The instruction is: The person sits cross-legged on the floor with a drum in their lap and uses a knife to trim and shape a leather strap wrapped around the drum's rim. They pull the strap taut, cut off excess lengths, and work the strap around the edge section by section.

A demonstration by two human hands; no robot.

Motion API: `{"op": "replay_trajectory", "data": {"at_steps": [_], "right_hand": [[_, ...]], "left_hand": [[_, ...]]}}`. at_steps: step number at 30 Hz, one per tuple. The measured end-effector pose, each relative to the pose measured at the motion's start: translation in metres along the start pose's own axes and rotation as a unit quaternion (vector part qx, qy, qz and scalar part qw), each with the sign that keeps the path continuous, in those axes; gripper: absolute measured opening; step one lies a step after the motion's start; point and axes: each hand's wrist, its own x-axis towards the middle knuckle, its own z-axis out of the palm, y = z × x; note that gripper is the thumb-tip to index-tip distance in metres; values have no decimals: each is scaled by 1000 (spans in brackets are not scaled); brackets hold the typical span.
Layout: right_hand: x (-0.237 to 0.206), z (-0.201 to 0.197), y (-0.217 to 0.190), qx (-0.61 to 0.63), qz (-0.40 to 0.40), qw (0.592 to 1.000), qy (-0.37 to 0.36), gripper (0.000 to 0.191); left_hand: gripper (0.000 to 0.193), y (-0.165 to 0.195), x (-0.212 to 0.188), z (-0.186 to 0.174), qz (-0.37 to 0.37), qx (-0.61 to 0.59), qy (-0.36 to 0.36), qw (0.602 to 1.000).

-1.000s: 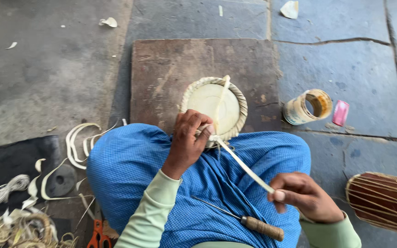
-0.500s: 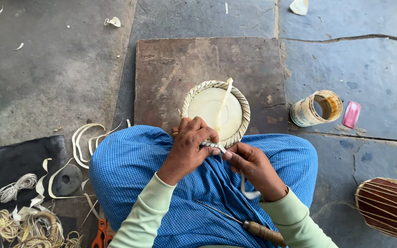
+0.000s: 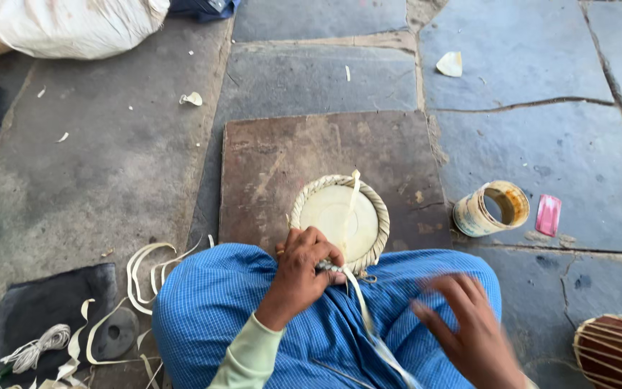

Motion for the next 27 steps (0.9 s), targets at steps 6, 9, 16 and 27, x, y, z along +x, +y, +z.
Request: {"op": "replay_trajectory", "data": {"at_steps": [6, 9, 16, 27], "right_hand": [[-36, -11, 55, 31, 204, 891, -405, 34], [-29, -9, 80, 82, 214, 874, -428, 35], [-38, -47, 125, 276, 131, 893, -330, 38], [72, -82, -37, 505, 1, 863, -16, 66]], "left_hand": [[26, 4, -7, 7, 8, 1, 33, 999], [27, 5, -6, 8, 12, 10, 38, 999], [31, 5, -5, 6, 61, 79, -7, 995], [40, -31, -1, 29, 224, 69, 38, 971]]}}
